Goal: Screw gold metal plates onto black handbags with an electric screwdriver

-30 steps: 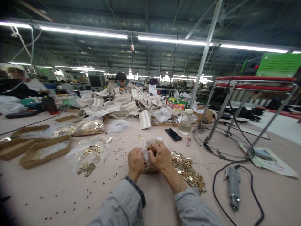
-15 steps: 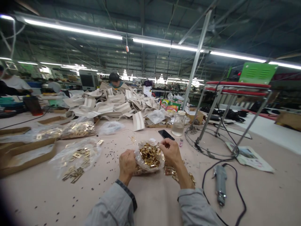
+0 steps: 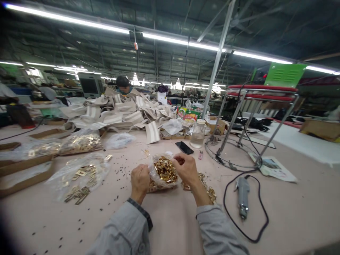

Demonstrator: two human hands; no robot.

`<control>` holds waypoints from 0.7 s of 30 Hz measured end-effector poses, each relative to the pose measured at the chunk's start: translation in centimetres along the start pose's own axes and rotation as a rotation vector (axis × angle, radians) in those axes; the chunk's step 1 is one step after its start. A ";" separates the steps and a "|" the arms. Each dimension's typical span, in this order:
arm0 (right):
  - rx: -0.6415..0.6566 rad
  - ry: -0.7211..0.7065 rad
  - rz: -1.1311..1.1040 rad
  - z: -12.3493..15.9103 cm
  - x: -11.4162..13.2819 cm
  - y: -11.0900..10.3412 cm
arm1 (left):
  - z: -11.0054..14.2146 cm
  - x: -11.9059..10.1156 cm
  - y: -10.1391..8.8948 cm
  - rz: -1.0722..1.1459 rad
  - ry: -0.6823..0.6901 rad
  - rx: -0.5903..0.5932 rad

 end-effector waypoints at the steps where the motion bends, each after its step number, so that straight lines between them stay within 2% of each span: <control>1: 0.070 -0.016 -0.013 0.3 0.6 1.8 | 0.0 0.0 0.0 -0.003 0.002 0.002; 4: 0.221 -0.044 0.003 1.1 1.7 6.1 | 0.0 0.1 0.1 -0.009 0.014 0.001; 7: 0.284 -0.003 0.026 1.4 1.5 8.0 | 0.0 0.2 0.1 -0.007 0.030 -0.005; 13: 0.204 -0.023 0.135 1.4 1.7 7.6 | -0.1 0.4 0.0 0.019 0.029 -0.010; 17: 0.207 0.031 0.053 1.3 1.0 8.2 | -0.1 0.5 0.0 0.003 0.022 -0.013; 21: 0.139 0.086 -0.035 1.1 0.2 7.8 | 0.0 0.5 0.0 0.010 0.021 -0.017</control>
Point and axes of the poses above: each hand's wrist, its own z-axis away from the middle knuckle, its own y-axis out of the palm, x = y × z, the point moved 6 cm from there along -z, towards the middle knuckle, and after that the axes turned 6 degrees about x, right-handed, at the moved point
